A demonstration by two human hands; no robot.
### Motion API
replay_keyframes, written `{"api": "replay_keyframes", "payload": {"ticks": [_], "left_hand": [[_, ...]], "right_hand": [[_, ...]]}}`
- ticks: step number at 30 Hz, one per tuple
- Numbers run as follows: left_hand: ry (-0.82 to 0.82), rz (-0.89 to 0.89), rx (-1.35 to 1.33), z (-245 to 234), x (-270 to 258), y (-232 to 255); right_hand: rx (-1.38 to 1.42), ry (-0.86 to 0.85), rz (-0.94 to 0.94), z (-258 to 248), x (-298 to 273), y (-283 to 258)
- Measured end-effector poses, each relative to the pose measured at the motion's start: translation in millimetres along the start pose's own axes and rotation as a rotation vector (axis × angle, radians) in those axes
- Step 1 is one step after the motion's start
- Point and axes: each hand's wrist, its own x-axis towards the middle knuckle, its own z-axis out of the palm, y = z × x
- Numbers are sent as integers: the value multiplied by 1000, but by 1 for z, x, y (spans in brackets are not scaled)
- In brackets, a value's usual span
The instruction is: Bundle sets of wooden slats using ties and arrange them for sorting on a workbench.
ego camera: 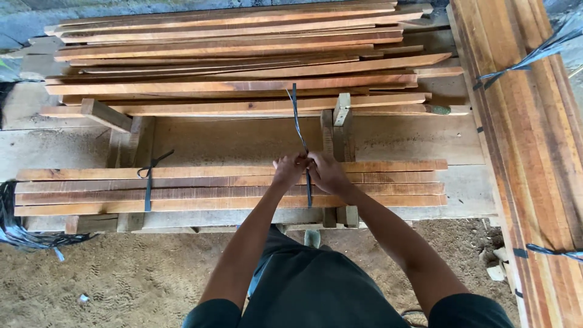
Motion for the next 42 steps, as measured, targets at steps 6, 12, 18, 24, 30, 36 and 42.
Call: {"api": "replay_keyframes", "payload": {"ticks": [6, 12, 18, 24, 30, 36, 42], "left_hand": [[16, -130, -8, 16, 15, -23], [129, -100, -50, 31, 16, -33], [130, -143, -109, 22, -2, -18], [12, -216, -155, 3, -15, 0], [14, -233, -99, -6, -26, 16], [227, 28, -26, 35, -15, -25], [358, 177, -79, 46, -17, -36]], "right_hand": [[-207, 52, -1, 22, -5, 14], [-86, -16, 152, 15, -6, 8], [-87, -83, 222, 10, -8, 3], [-119, -65, 207, 10, -5, 3], [-99, -56, 188, 7, -5, -2], [-186, 54, 63, 8, -4, -2], [-201, 91, 39, 5, 0, -4]]}}
